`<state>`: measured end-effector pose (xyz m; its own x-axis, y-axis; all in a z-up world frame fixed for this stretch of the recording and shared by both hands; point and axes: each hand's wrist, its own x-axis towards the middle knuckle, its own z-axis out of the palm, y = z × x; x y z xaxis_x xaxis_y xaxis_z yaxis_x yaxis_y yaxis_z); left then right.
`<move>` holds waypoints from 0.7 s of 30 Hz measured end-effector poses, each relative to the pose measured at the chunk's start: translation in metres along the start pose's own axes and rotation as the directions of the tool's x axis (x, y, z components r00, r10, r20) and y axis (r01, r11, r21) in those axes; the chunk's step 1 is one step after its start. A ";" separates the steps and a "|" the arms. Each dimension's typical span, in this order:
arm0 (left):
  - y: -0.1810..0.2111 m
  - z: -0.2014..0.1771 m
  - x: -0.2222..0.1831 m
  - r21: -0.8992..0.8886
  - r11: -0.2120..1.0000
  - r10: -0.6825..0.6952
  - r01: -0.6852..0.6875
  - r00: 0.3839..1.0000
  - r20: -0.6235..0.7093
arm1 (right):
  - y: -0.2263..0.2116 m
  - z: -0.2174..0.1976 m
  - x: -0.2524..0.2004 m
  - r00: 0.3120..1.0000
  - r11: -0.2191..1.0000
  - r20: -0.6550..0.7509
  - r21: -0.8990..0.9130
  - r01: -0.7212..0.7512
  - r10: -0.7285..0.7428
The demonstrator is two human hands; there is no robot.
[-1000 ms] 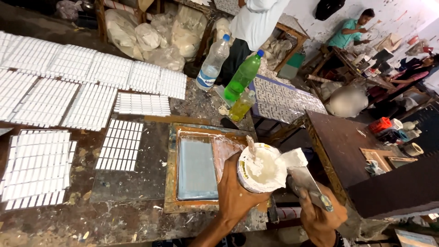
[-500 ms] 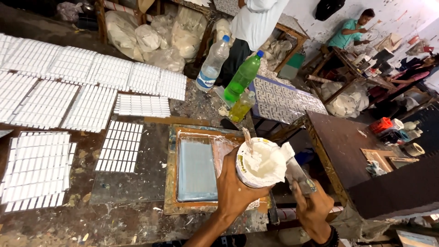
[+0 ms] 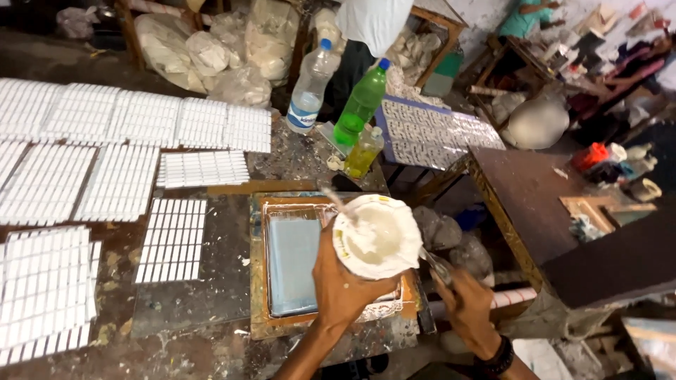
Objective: Applying white ink or paste onto a screen frame using a spatula as part of a screen printing process.
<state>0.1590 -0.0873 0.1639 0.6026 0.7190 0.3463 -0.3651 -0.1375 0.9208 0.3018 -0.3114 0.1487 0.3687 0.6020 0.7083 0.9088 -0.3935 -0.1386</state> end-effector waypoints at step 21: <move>-0.069 0.008 -0.017 0.199 0.974 -0.105 0.111 0.994 -0.041 | 0.028 0.021 -0.023 0.912 0.909 -0.120 0.205 -0.363 0.392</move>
<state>0.1798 -0.0955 0.0958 0.6080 0.7567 0.2404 -0.1477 -0.1897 0.9707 0.3227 -0.3222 0.1139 0.6688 0.3119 0.6748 0.7322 -0.4338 -0.5252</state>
